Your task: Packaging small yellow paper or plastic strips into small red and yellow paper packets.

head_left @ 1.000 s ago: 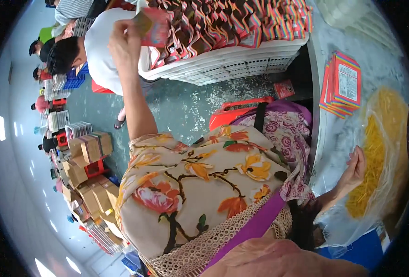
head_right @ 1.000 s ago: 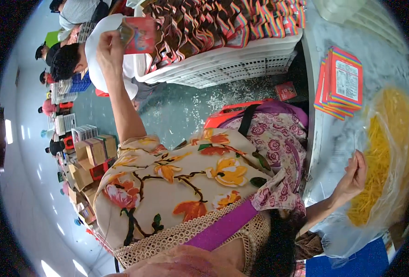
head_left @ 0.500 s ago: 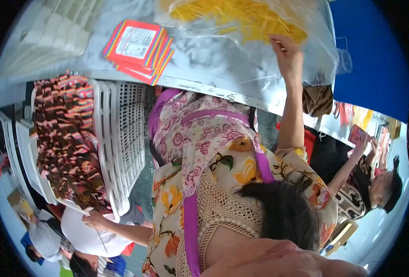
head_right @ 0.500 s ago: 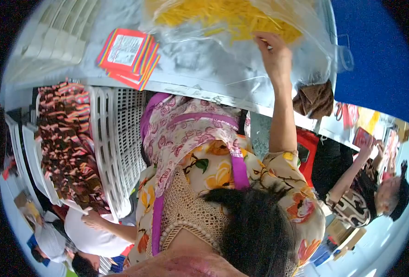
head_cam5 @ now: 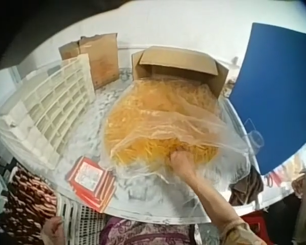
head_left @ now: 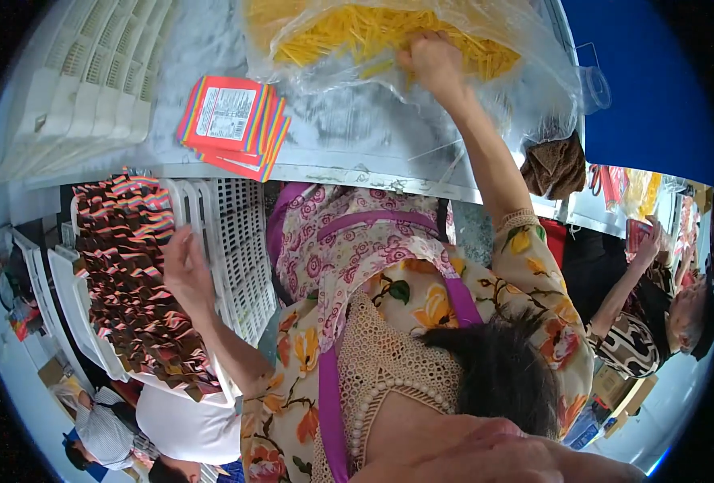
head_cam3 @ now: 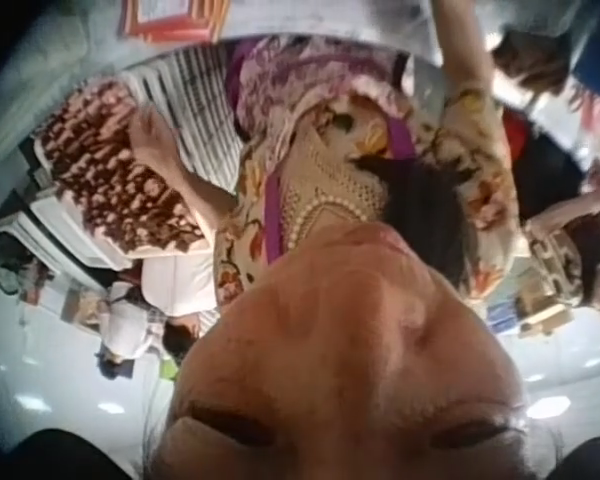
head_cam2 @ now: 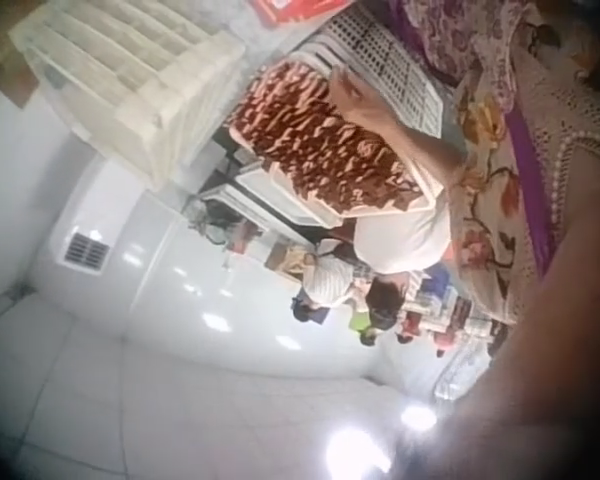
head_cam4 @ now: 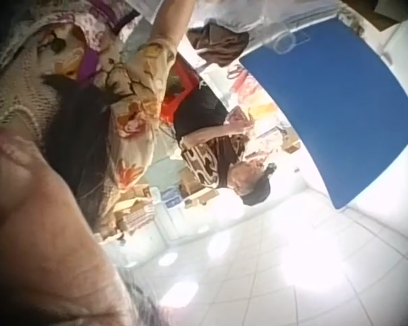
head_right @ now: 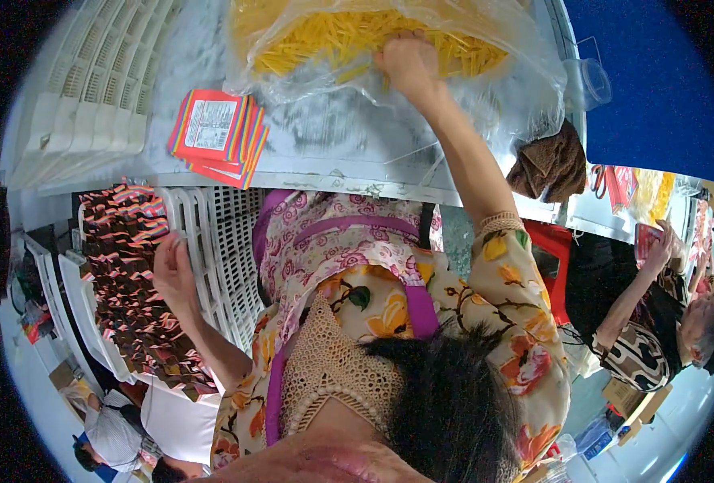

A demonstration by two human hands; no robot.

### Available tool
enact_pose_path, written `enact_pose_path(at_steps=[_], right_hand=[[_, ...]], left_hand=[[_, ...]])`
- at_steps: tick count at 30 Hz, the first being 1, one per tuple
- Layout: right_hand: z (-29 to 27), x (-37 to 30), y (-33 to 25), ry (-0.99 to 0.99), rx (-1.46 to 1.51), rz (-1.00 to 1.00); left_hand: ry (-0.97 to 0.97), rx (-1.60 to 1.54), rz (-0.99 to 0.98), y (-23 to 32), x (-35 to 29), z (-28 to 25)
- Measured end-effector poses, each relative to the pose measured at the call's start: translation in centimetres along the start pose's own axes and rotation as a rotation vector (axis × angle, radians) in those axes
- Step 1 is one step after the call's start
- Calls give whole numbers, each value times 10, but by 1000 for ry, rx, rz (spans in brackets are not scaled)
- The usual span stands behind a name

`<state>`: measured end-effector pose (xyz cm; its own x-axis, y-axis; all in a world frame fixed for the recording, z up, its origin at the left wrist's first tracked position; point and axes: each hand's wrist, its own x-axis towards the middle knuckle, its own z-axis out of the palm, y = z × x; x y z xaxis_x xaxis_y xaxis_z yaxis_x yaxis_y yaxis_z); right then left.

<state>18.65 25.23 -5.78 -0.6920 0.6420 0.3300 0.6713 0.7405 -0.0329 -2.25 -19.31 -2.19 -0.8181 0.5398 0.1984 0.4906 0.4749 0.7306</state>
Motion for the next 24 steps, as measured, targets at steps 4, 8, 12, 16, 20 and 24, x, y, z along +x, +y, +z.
enact_pose_path(at_steps=[4,8,12,16,20,24], right_hand=[[6,8,-5,-149,18,65],[7,4,-11,-201,51,99],[12,-6,5,-59,-35,64],[4,-5,15,-19,289,52],[-7,1,6,186,224,-183],[-18,14,1,49,314,-322]], left_hand=[[-85,43,125,1,8,17],[-147,161,66,16,12,21],[-138,83,47,15,12,23],[-156,112,29,14,12,25],[-192,120,10,11,13,29],[-202,93,16,13,13,33]])
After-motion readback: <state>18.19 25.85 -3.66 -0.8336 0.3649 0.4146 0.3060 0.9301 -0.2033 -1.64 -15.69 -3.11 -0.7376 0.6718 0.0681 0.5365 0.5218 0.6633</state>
